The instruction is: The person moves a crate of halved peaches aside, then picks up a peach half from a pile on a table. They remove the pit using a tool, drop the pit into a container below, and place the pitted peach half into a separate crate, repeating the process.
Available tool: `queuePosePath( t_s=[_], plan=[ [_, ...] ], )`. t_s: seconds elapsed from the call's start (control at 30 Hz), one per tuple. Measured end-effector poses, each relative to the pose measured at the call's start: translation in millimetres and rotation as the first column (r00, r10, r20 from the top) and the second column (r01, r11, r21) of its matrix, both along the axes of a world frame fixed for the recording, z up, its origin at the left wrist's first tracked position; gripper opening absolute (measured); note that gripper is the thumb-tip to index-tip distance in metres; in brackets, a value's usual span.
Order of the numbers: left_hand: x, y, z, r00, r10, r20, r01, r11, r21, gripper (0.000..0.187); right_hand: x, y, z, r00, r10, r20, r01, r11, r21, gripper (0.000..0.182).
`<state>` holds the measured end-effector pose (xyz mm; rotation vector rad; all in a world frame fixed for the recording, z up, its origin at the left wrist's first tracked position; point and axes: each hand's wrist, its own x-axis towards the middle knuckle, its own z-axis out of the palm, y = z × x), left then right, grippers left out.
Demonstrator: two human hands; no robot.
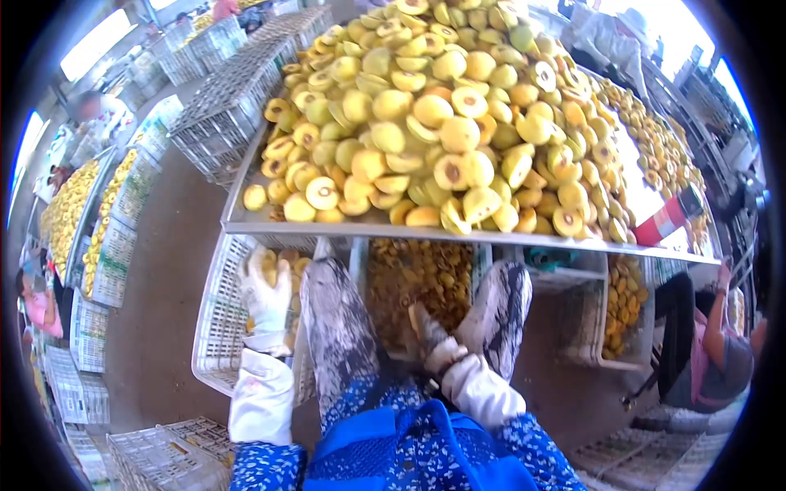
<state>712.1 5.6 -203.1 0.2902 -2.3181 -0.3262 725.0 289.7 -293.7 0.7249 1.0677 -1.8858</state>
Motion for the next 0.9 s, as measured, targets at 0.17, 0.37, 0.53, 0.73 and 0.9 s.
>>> queuePosePath(
  t_s=[0.17,0.37,0.53,0.73,0.9],
  plan=[
    [-84,-2,53,0.966,-0.174,0.189,0.204,0.967,-0.155,0.072,6,-6,25,0.962,0.268,-0.059,-0.247,0.939,0.24,0.046],
    [-161,7,28,0.772,-0.312,0.554,0.422,0.903,-0.08,0.073,-2,-5,29,0.949,0.277,-0.149,-0.228,0.932,0.281,0.044],
    [-127,39,46,0.872,-0.432,0.231,0.423,0.902,0.09,0.07,-11,0,-48,0.871,0.042,-0.489,-0.083,0.995,-0.062,0.027],
    [-56,97,24,0.74,-0.608,-0.286,0.505,0.223,0.834,0.071,-20,0,104,0.319,0.234,-0.919,0.259,0.911,0.322,0.021],
    [-3,140,10,0.615,-0.754,-0.23,0.534,0.183,0.825,0.068,-31,4,109,0.35,0.05,-0.935,0.201,0.971,0.128,0.035]
  ],
)
